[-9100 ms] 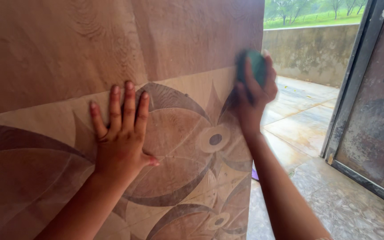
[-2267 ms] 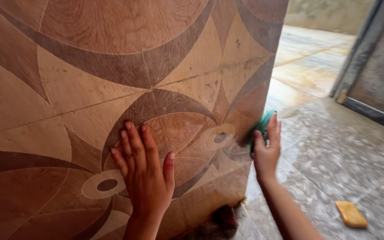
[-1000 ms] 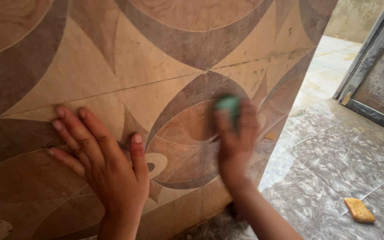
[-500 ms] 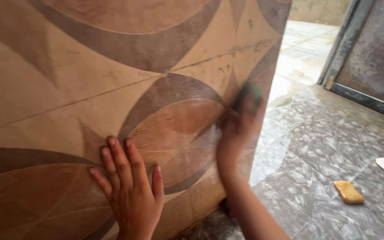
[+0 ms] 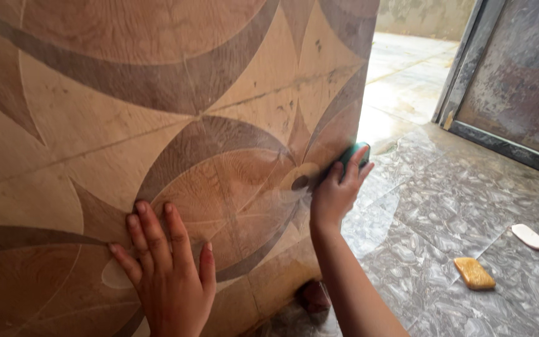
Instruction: The person cleans a tiled wall and floor using a brush and water, pouring water from a cup and scrubbing the surfaces by hand.
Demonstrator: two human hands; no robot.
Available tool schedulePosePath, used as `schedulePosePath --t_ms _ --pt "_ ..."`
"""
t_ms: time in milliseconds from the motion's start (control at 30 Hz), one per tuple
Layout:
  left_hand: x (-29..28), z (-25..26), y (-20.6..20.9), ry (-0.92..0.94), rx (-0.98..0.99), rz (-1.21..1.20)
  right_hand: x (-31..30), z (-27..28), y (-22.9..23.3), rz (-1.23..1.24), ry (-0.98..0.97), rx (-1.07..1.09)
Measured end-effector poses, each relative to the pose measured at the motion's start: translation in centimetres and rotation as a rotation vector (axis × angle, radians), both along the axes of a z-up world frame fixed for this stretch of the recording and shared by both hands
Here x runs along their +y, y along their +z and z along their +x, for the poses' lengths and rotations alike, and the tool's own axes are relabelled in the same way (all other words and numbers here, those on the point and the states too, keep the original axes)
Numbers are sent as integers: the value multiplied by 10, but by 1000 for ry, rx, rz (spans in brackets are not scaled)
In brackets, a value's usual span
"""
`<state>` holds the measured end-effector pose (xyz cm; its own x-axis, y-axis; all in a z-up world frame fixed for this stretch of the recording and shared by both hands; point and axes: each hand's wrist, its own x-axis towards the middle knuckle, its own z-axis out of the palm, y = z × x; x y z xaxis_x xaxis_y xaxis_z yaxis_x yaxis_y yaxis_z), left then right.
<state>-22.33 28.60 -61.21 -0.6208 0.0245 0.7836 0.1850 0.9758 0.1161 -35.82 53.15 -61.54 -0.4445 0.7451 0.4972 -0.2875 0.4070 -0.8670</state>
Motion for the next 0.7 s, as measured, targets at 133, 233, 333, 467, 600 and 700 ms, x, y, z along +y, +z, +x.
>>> schedulePosePath --t_ms 133,233,333,467,600,700 --pt "7 -1 5 -1 14 21 8 -11 67 282 51 232" --pt "8 -1 7 5 19 9 2 -9 113 266 149 267" --pt "14 -1 11 -2 14 6 3 -4 105 368 37 295" --pt "16 0 18 -1 10 0 -9 -2 33 227 -76 196" --pt "18 2 29 -4 19 9 -21 -2 -10 -70 -46 -1" --pt "15 2 33 -1 29 24 -2 -11 24 4 5 107"
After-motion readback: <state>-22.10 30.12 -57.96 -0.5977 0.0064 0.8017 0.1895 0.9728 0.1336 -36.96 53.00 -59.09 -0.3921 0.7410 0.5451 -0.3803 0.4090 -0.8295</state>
